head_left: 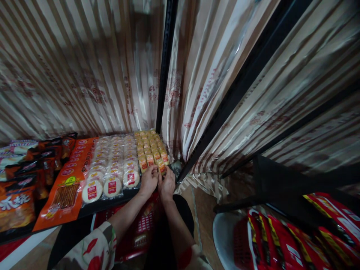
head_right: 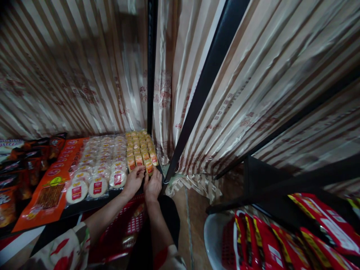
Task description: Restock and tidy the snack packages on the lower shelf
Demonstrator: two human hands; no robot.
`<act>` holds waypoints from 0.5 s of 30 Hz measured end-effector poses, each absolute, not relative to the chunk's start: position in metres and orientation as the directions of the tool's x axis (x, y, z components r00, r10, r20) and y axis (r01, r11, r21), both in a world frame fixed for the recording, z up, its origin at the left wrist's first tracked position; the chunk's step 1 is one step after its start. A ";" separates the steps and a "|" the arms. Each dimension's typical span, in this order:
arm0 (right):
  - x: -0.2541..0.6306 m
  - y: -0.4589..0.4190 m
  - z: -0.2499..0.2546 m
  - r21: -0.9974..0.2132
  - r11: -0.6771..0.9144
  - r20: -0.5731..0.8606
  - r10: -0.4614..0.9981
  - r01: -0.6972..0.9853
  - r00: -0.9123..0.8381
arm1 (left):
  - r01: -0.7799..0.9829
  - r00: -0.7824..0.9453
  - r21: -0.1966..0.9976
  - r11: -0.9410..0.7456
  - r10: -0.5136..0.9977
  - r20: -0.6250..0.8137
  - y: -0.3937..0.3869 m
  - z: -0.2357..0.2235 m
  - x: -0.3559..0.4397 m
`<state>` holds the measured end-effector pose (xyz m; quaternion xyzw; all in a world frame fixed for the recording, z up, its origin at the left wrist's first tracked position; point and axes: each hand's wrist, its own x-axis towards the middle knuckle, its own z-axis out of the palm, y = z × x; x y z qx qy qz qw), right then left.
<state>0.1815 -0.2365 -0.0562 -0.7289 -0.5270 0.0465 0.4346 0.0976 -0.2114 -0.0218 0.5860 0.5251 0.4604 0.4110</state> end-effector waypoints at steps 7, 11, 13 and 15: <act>0.184 -0.222 -0.059 -0.670 -0.039 0.433 0.790 0.741 0.434 | 0.336 0.073 0.939 -0.080 0.996 0.059 -0.207 -0.024 0.100; 0.183 -0.217 -0.060 -0.678 -0.044 0.426 0.790 0.733 0.441 | 0.362 0.079 0.929 -0.078 0.995 0.053 -0.205 -0.022 0.099; 0.183 -0.215 -0.060 -0.690 -0.043 0.417 0.793 0.723 0.445 | 0.367 0.080 0.927 -0.077 0.996 0.051 -0.205 -0.021 0.099; 0.183 -0.214 -0.061 -0.698 -0.036 0.410 0.798 0.715 0.441 | 0.380 0.083 0.922 -0.072 0.996 0.043 -0.206 -0.019 0.098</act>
